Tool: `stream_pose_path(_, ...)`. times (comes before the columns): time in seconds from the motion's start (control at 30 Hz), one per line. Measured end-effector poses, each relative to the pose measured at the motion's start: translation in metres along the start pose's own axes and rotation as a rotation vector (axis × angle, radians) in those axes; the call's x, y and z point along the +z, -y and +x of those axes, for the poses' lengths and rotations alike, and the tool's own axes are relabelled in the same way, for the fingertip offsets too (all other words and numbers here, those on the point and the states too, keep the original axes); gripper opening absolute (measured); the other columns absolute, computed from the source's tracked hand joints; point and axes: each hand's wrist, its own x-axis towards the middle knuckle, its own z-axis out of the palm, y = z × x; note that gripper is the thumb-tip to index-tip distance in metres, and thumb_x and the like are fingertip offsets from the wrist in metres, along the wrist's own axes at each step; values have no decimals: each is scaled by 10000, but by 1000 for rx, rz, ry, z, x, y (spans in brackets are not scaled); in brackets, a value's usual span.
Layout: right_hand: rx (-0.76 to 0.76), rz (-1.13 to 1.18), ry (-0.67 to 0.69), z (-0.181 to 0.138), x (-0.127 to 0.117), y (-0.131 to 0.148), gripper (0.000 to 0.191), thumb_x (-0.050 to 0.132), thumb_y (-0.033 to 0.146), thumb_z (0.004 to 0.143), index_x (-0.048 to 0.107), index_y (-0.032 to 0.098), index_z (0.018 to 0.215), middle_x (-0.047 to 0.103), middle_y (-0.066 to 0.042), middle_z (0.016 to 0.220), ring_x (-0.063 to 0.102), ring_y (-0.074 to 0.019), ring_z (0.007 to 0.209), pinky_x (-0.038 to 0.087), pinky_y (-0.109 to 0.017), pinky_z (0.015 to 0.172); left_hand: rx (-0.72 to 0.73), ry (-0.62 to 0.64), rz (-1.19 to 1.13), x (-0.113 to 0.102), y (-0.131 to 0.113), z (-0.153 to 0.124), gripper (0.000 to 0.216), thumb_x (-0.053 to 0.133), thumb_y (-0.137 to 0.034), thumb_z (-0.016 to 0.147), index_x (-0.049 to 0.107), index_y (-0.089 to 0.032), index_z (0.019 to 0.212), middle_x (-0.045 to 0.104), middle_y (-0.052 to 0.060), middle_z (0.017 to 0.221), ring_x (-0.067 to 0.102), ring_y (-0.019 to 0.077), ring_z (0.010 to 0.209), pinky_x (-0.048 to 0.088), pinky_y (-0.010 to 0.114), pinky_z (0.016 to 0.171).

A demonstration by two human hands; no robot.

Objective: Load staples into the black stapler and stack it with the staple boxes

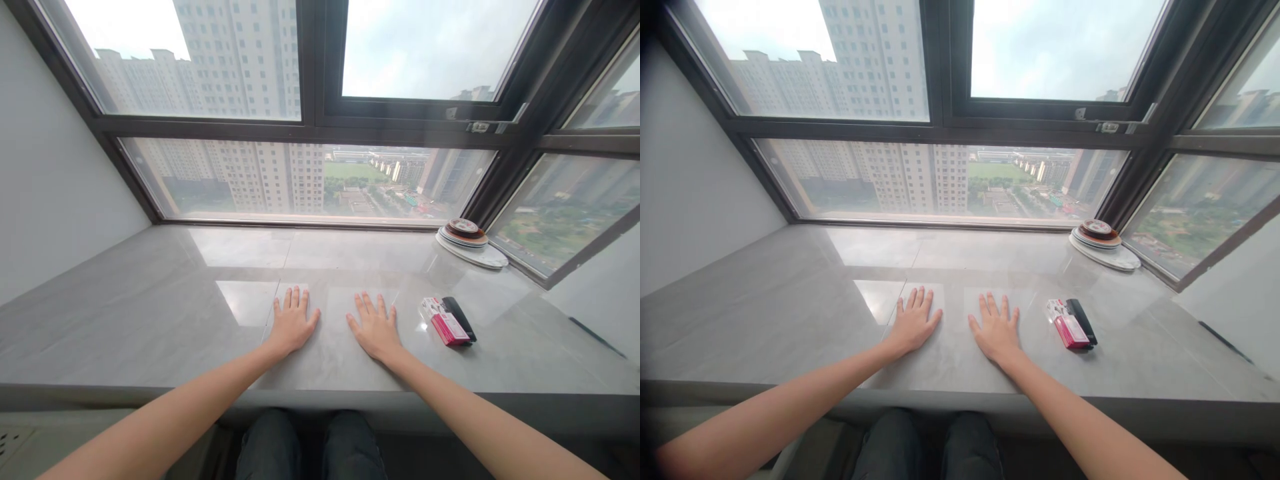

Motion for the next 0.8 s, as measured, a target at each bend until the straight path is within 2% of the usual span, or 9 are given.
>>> stream_pose_path(0.37,12,-18,8,1,5,1,737,231,648,1019,169,309,1670,123,-7,1740,-9,-392,1576,-10,-640,1214,3,15,-29,-1,2,0,741,240,-644,1015,234,-250,1643,155,81,1728,53,323,1601,27,595,1254)
stream_pose_path(0.8,14,11,9,0,-2,2,724,245,648,1015,192,330,1663,160,-11,1734,15,-373,1578,25,-642,1210,-1,26,-27,-1,2,2,753,253,-652,1007,242,-254,1646,161,92,1725,76,340,1597,52,610,1246)
